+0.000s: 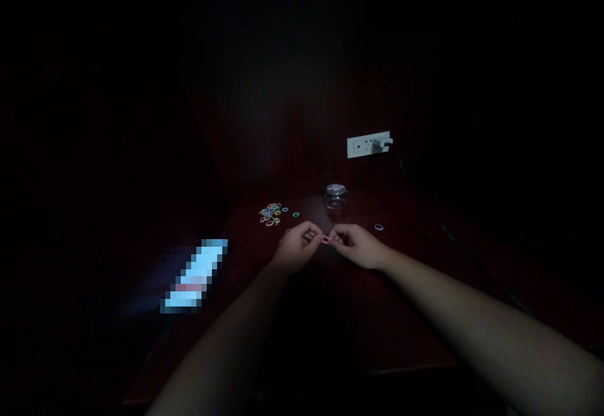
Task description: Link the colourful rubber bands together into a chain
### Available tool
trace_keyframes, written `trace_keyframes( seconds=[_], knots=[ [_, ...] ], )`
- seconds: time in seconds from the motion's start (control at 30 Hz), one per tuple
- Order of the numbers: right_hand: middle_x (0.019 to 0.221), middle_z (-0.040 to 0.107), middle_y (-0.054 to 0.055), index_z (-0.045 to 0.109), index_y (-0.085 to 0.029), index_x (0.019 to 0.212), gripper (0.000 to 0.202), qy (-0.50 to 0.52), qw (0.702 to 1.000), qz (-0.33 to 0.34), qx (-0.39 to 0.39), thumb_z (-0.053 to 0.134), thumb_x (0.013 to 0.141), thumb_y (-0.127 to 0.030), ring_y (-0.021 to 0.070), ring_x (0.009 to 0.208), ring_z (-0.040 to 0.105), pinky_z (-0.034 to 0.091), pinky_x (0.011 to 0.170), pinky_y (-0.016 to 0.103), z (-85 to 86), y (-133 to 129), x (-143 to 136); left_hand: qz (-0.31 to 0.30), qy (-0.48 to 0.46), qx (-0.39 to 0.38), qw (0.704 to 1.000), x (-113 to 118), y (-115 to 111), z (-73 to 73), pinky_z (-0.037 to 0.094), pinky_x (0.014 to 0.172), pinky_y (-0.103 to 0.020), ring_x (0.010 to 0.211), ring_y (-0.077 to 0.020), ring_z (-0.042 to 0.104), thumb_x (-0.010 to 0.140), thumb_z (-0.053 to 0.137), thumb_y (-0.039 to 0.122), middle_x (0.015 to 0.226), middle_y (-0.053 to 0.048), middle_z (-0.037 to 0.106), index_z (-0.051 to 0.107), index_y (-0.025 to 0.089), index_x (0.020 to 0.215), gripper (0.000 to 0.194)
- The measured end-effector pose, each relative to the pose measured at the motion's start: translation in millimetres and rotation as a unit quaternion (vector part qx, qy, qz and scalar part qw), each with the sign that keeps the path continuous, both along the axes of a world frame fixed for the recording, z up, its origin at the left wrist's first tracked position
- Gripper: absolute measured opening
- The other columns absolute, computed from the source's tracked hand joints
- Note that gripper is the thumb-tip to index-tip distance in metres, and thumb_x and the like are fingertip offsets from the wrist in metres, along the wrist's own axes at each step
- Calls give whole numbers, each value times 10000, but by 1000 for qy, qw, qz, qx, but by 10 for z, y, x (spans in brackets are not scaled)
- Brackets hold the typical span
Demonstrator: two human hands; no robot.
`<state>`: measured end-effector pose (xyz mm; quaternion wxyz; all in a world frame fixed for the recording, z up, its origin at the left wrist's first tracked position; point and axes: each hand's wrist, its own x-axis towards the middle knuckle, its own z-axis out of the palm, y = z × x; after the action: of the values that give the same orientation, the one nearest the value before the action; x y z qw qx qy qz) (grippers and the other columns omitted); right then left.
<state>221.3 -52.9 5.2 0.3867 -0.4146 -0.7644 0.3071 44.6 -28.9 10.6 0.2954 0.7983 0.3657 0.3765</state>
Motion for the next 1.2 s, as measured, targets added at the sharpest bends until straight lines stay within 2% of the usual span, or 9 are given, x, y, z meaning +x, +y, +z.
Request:
trace_keyframes(
  seconds=[0.43, 0.57, 0.7, 0.83, 1.07, 1.2],
  knots=[
    [631, 535, -2, 582, -142, 780, 152, -17, 1000, -7, 9, 506, 751, -269, 96, 561, 459, 358, 514, 207, -57, 35, 54, 13, -14, 12, 1000, -13, 72, -63, 437, 560, -190, 650, -104, 579, 763, 537, 314, 760, -47, 649, 597, 134, 824, 199],
    [618, 524, -6, 579, -141, 777, 157, -1, 1000, -2, 8, 514, 748, -282, 93, 547, 449, 353, 505, 206, -59, 37, 56, 23, 18, 24, 999, -45, 104, -65, 435, 582, -197, 662, -107, 579, 761, 533, 311, 776, -46, 661, 613, 139, 815, 197],
    [594, 503, -14, 565, -142, 737, 134, -1, 1000, -10, 18, 505, 746, -262, 93, 540, 431, 341, 509, 213, -19, 24, 50, 67, 71, 32, 995, -104, 168, -69, 419, 575, -201, 631, -109, 564, 756, 526, 323, 722, -25, 656, 635, 150, 817, 212],
    [627, 526, -3, 557, -151, 729, 136, -1, 997, -51, 56, 460, 767, -239, 110, 576, 454, 350, 540, 226, 20, 36, 55, 104, 118, 33, 987, -150, 218, -65, 413, 583, -208, 633, -117, 562, 757, 510, 325, 719, -22, 655, 650, 159, 818, 225],
    [619, 537, -7, 518, -178, 774, 151, 51, 985, -152, 65, 375, 804, -214, 125, 578, 503, 390, 577, 240, 33, 98, 109, 111, 144, 27, 983, -153, 271, -97, 434, 594, -225, 677, -146, 595, 752, 518, 319, 787, -33, 681, 666, 187, 788, 201],
    [602, 521, -9, 502, -183, 757, 138, 95, 976, -182, 72, 374, 798, -214, 127, 573, 503, 396, 570, 236, 52, 109, 126, 120, 175, 45, 976, -128, 279, -82, 442, 634, -236, 702, -155, 603, 752, 531, 314, 782, -27, 685, 674, 201, 761, 182]
  ],
)
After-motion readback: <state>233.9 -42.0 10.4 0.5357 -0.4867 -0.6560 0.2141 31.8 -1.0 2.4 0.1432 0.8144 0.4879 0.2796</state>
